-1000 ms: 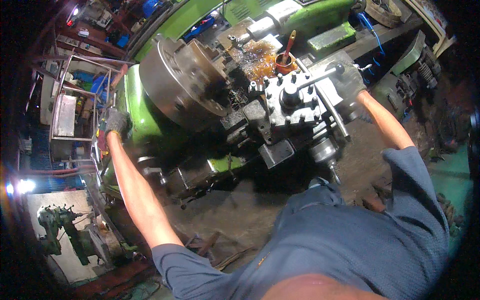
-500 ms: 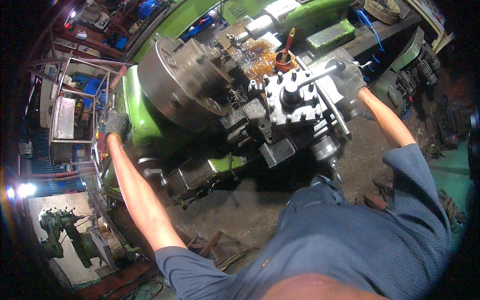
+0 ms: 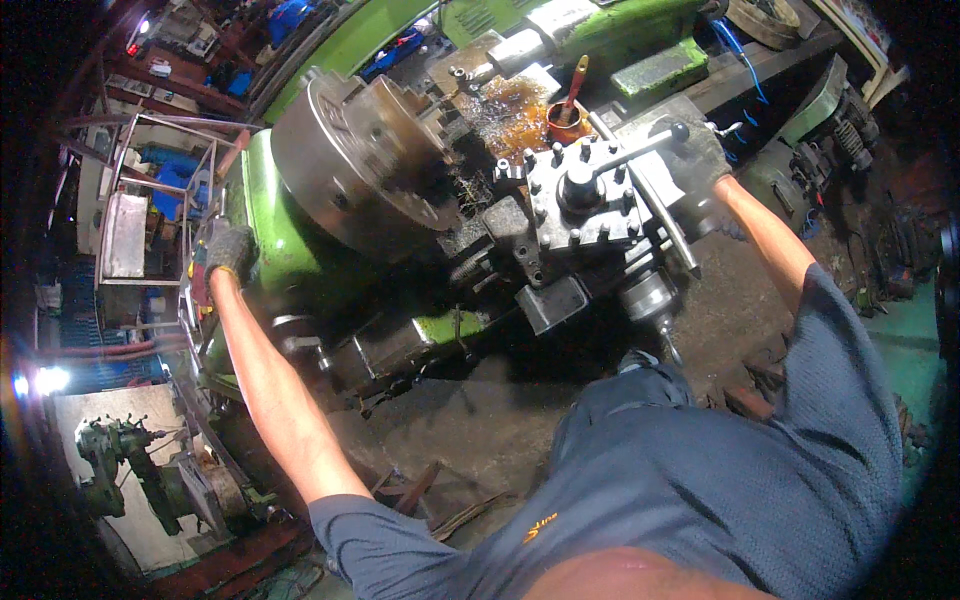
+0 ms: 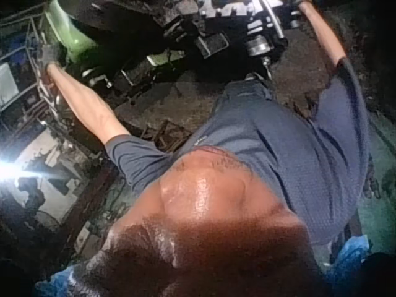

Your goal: The person operates a green metal lathe in a workshop, machining a cylindrical metal workpiece. They use a brush to apply cutting fluid to the workpiece and tool, and manipulate the lathe's handwheels to control the cutting process. The person also uses a caliper to measure the workpiece and a compressed air nozzle to clear metal shavings.

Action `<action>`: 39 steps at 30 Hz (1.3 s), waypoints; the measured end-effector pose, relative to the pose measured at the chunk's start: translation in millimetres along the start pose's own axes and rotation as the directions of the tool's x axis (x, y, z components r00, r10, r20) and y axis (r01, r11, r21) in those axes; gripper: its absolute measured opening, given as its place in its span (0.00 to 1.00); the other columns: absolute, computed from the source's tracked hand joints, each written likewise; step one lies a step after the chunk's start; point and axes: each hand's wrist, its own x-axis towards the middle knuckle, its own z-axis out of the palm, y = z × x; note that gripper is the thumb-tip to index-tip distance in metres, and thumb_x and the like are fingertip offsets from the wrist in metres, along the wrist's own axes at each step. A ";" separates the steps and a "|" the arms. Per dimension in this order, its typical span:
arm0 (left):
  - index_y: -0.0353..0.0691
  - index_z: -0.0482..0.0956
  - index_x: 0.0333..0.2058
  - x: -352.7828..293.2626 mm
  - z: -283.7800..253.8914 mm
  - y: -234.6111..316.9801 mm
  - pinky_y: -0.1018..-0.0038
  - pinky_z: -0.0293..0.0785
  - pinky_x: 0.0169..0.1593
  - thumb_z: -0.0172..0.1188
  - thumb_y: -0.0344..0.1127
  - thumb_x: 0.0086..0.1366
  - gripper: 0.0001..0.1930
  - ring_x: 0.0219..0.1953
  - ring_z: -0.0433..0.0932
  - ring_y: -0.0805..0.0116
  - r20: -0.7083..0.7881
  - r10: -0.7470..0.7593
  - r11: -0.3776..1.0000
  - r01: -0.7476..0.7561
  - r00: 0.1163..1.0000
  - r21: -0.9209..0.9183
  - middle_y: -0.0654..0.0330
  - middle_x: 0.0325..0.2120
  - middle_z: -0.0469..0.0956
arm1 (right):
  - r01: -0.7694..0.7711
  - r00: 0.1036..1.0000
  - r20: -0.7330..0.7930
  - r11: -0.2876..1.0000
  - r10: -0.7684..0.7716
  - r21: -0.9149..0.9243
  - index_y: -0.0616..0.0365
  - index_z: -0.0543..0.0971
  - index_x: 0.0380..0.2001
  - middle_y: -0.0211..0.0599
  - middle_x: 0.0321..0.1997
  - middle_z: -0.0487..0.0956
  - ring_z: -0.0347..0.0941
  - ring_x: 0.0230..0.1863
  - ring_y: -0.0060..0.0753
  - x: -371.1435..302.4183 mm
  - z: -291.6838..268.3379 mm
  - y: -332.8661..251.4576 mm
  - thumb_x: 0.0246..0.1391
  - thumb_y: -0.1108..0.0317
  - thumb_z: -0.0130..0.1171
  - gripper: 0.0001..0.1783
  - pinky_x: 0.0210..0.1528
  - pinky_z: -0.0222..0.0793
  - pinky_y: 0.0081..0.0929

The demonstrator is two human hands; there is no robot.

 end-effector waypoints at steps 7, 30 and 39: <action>0.48 0.87 0.31 19.8 100.6 -5.9 0.60 0.74 0.30 0.56 0.34 0.64 0.09 0.28 0.84 0.59 -0.095 -0.078 0.982 0.060 0.992 -0.177 0.54 0.27 0.86 | -0.029 0.999 -0.021 0.996 0.031 0.085 0.56 0.80 0.38 0.50 0.39 0.79 0.76 0.43 0.58 5.7 0.7 -13.0 0.56 0.63 0.62 0.10 0.44 0.72 0.47; 0.42 0.87 0.28 -20.5 59.6 -1.9 0.61 0.79 0.36 0.59 0.33 0.60 0.08 0.33 0.86 0.53 -0.018 -0.388 0.828 0.339 0.922 -0.447 0.48 0.28 0.86 | 0.006 0.999 -0.040 0.997 -0.003 0.072 0.55 0.80 0.38 0.44 0.38 0.81 0.78 0.41 0.49 9.8 7.6 -9.9 0.52 0.66 0.60 0.10 0.44 0.73 0.40; 0.38 0.85 0.32 -26.5 100.9 -1.3 0.57 0.78 0.37 0.58 0.35 0.60 0.10 0.34 0.85 0.50 0.256 -0.487 0.387 0.469 0.835 -0.794 0.41 0.31 0.83 | -0.042 0.999 0.027 0.985 0.038 0.170 0.57 0.80 0.40 0.50 0.40 0.79 0.76 0.43 0.58 12.9 15.2 -11.0 0.55 0.63 0.65 0.13 0.45 0.72 0.47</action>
